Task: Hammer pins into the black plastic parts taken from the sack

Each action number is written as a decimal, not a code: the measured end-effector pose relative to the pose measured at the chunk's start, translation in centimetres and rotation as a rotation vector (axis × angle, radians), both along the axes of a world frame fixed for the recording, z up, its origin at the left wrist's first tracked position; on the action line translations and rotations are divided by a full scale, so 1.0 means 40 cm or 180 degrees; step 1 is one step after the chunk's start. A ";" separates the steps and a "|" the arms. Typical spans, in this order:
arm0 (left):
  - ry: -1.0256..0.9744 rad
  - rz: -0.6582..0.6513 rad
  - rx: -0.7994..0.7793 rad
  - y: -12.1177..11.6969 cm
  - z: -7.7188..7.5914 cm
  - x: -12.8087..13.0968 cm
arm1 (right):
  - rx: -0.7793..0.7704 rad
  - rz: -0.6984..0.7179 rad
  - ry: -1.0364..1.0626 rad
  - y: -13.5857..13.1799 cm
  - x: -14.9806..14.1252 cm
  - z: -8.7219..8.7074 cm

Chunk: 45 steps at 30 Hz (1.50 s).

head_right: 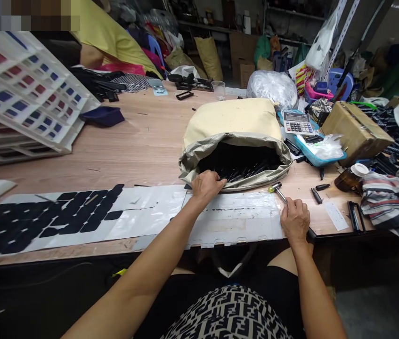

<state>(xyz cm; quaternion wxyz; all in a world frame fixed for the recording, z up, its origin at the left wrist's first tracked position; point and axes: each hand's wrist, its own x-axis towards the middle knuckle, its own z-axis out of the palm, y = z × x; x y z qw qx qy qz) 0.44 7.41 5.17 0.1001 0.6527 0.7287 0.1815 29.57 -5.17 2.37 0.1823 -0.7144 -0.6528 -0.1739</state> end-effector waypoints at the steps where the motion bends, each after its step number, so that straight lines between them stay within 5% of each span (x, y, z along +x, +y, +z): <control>1: -0.0044 -0.0015 0.0091 -0.008 0.002 -0.008 | -0.0012 -0.0002 0.0007 0.000 0.000 0.000; 7: -0.0575 -0.0523 0.1074 -0.127 0.024 -0.058 | 0.0004 -0.0020 0.0015 0.001 -0.006 0.007; 11: -0.1289 -0.1585 0.0831 -0.216 -0.023 -0.057 | 0.0009 -0.0032 0.0023 0.001 -0.008 0.011; 13: -0.1342 -0.1781 0.0548 -0.236 -0.058 -0.051 | 0.0028 -0.0026 0.0028 0.001 -0.008 0.011; 18: -0.1319 -0.1740 0.0219 -0.232 -0.100 -0.049 | 0.0091 -0.0014 0.0063 0.003 -0.005 0.007; 45: -0.1374 -0.1776 0.0397 -0.237 -0.095 -0.050 | 0.0031 -0.0043 0.0084 -0.004 -0.009 0.011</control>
